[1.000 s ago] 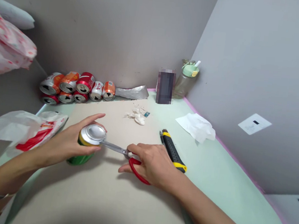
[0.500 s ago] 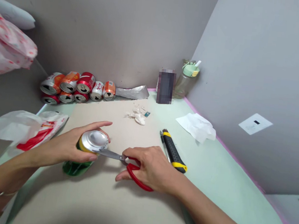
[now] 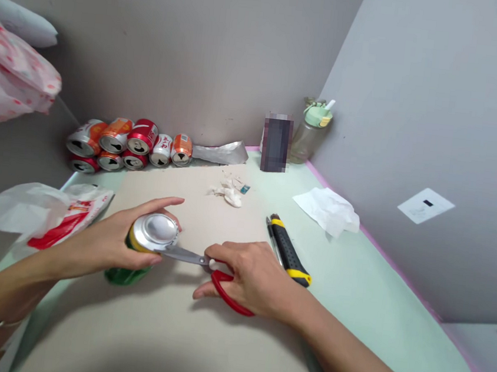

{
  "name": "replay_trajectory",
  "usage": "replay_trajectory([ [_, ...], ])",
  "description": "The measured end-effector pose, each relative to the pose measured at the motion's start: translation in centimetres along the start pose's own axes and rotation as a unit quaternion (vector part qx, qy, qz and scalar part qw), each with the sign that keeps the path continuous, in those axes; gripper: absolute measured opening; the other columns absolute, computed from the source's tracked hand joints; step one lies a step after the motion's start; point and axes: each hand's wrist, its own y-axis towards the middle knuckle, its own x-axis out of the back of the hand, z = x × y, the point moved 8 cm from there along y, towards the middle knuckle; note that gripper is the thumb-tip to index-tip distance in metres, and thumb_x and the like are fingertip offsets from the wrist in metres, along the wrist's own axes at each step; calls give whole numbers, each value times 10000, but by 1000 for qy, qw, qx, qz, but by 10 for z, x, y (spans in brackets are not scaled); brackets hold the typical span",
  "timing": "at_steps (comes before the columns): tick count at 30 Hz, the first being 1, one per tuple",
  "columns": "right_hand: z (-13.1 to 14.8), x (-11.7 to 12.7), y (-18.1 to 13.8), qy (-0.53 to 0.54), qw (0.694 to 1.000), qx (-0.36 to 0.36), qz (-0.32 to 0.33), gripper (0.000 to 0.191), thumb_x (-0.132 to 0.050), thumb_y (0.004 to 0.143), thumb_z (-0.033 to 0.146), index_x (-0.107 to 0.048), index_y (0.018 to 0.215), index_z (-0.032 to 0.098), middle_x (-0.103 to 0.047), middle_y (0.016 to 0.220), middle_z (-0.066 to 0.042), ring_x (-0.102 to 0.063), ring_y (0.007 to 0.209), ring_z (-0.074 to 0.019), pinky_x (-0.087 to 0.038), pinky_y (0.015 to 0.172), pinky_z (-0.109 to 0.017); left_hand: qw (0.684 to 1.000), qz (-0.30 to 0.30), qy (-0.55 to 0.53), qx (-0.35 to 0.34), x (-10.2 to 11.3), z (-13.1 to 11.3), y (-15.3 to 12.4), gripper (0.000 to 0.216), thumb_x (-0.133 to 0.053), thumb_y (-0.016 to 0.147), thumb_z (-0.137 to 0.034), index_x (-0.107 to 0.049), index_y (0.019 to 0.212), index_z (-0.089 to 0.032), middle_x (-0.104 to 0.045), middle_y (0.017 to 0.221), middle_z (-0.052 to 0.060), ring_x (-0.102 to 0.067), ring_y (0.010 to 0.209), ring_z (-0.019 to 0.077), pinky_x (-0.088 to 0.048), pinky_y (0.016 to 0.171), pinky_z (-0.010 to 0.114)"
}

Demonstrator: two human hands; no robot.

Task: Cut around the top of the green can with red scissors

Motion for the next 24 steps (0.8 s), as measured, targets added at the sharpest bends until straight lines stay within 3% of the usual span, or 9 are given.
replay_trajectory([
  [5,-2,-1,2,36,999,-2,38,393,-707,843,600,-597,846,223,-459,667,67,-358,584,-113,-288,560,-219,999,24,-29,-14,0,7,1,843,-760,763,-346,-344,1496,-357,-667,1189,-11,-631,1057,229,-493,888,295],
  [11,-1,1,1,15,1000,-5,24,475,-598,886,673,-562,740,223,-369,601,72,-279,550,-119,-260,530,-225,999,24,-30,-17,-1,8,3,822,-760,772,-386,-363,1490,-345,-676,1186,-7,-635,1076,240,-487,925,314],
  [16,-7,3,-2,-85,995,-32,-39,524,-491,929,705,-626,807,214,-446,592,48,-304,519,-122,-244,523,-248,987,-146,64,-14,12,7,2,860,-737,753,-387,-335,1507,-293,-657,1183,28,-652,973,248,-487,906,364],
  [18,-9,3,-2,-102,993,-31,-56,538,-481,928,712,-648,846,207,-475,599,38,-323,511,-121,-249,521,-249,979,-185,84,-25,14,4,1,887,-724,759,-394,-296,1527,-275,-640,1217,48,-658,944,245,-497,880,363],
  [20,-10,2,-1,-88,994,-24,-53,531,-505,916,713,-654,854,207,-477,610,38,-341,521,-121,-262,523,-241,982,-172,75,-20,13,3,1,877,-722,767,-419,-303,1523,-271,-639,1224,56,-656,972,252,-497,890,367],
  [24,-10,1,1,-32,999,-22,-31,498,-590,868,708,-648,840,215,-434,620,56,-334,551,-119,-285,531,-225,996,-89,9,0,7,1,1,867,-737,758,-443,-343,1509,-266,-665,1185,53,-642,1037,263,-490,945,381],
])
